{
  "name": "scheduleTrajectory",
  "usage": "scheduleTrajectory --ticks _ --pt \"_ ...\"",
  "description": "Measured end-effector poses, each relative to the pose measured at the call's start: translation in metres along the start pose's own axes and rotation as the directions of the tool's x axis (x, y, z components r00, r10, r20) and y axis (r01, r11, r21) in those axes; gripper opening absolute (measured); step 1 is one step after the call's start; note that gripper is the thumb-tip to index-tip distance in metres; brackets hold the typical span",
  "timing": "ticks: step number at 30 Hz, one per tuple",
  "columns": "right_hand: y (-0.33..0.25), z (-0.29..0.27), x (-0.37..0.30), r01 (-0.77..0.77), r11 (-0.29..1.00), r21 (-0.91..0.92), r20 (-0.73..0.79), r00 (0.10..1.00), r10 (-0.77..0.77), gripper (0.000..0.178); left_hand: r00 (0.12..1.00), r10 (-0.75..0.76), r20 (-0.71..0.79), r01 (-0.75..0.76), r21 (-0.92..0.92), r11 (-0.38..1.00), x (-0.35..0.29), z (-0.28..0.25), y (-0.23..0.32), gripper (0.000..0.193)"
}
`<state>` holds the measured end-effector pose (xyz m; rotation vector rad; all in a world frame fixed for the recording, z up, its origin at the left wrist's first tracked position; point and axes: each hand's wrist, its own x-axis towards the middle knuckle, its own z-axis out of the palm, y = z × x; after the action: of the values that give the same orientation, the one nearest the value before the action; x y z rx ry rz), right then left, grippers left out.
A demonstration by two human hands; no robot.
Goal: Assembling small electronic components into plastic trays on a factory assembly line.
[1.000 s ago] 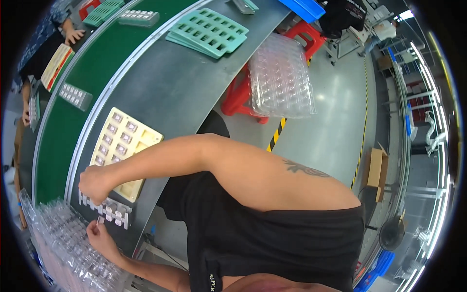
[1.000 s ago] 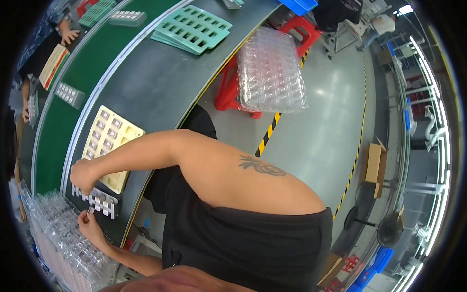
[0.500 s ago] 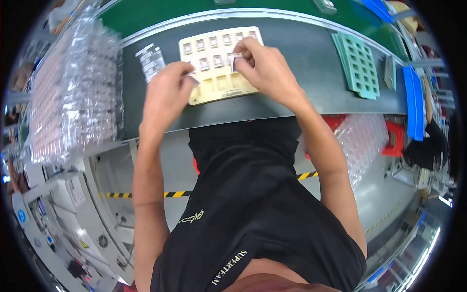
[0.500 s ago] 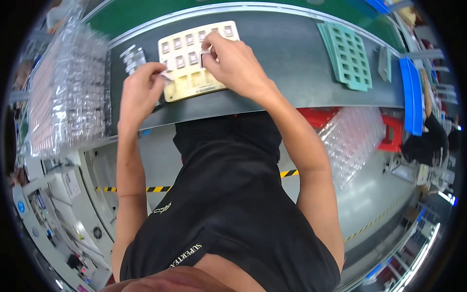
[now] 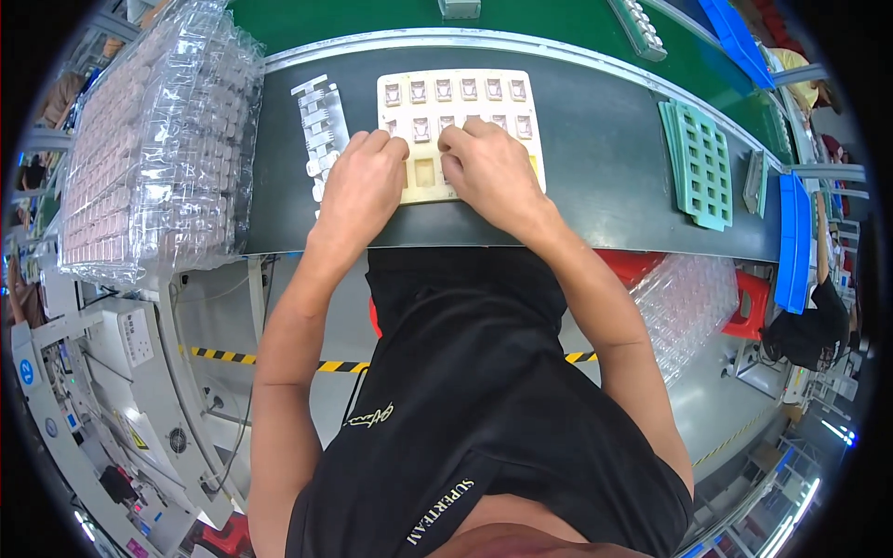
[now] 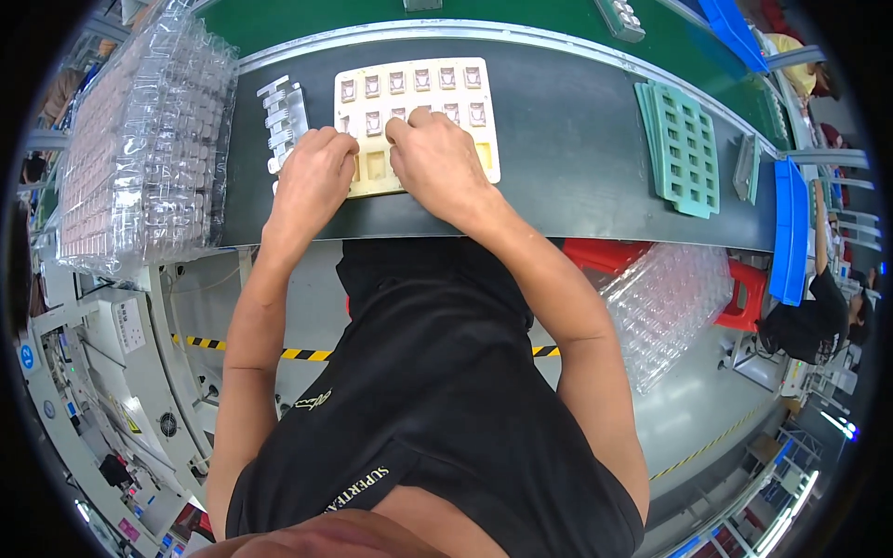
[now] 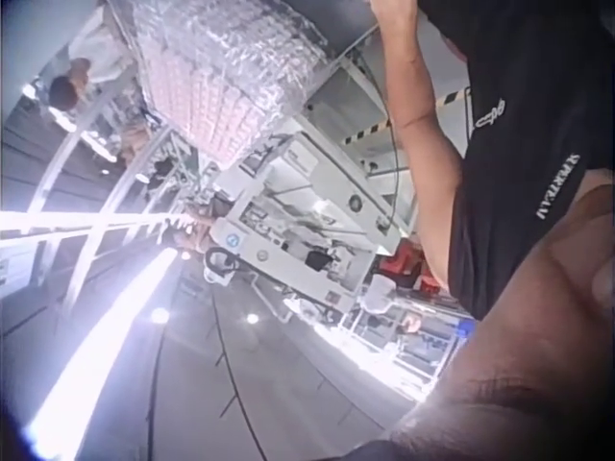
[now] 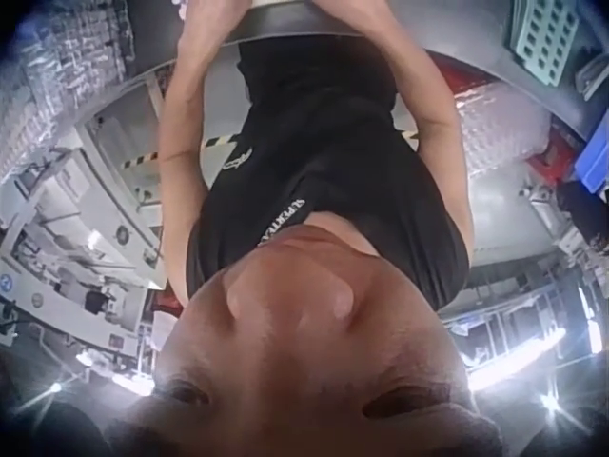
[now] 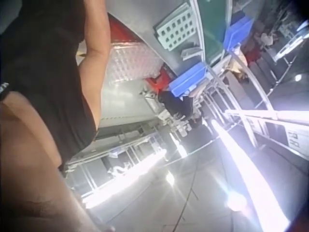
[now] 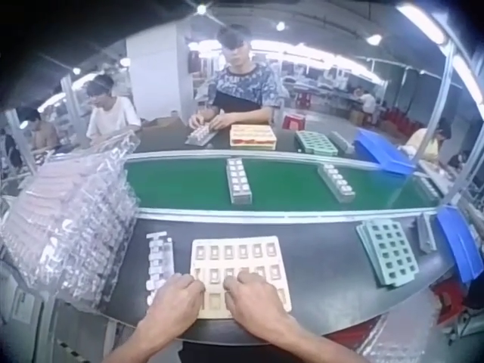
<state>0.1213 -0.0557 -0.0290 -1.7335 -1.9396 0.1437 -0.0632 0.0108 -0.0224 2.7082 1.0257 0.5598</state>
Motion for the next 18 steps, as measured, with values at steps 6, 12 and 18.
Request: scheduleTrajectory --ticks 6,12,18 --pt "0.001 0.004 -0.012 0.012 0.998 0.060 -0.056 0.998 -0.009 0.007 0.993 -0.028 -0.114 0.020 -0.071 0.997 -0.015 0.014 0.006 0.009" --pt "0.004 0.004 -0.012 0.055 0.997 0.049 -0.103 0.993 -0.050 0.010 0.995 -0.070 -0.067 0.067 -0.057 0.996 -0.017 0.005 0.008 0.016" --pt "0.003 -0.001 0.015 0.090 0.996 0.014 -0.129 0.988 -0.088 0.019 0.997 -0.022 -0.070 0.018 -0.052 0.999 0.016 -0.014 -0.009 0.017"
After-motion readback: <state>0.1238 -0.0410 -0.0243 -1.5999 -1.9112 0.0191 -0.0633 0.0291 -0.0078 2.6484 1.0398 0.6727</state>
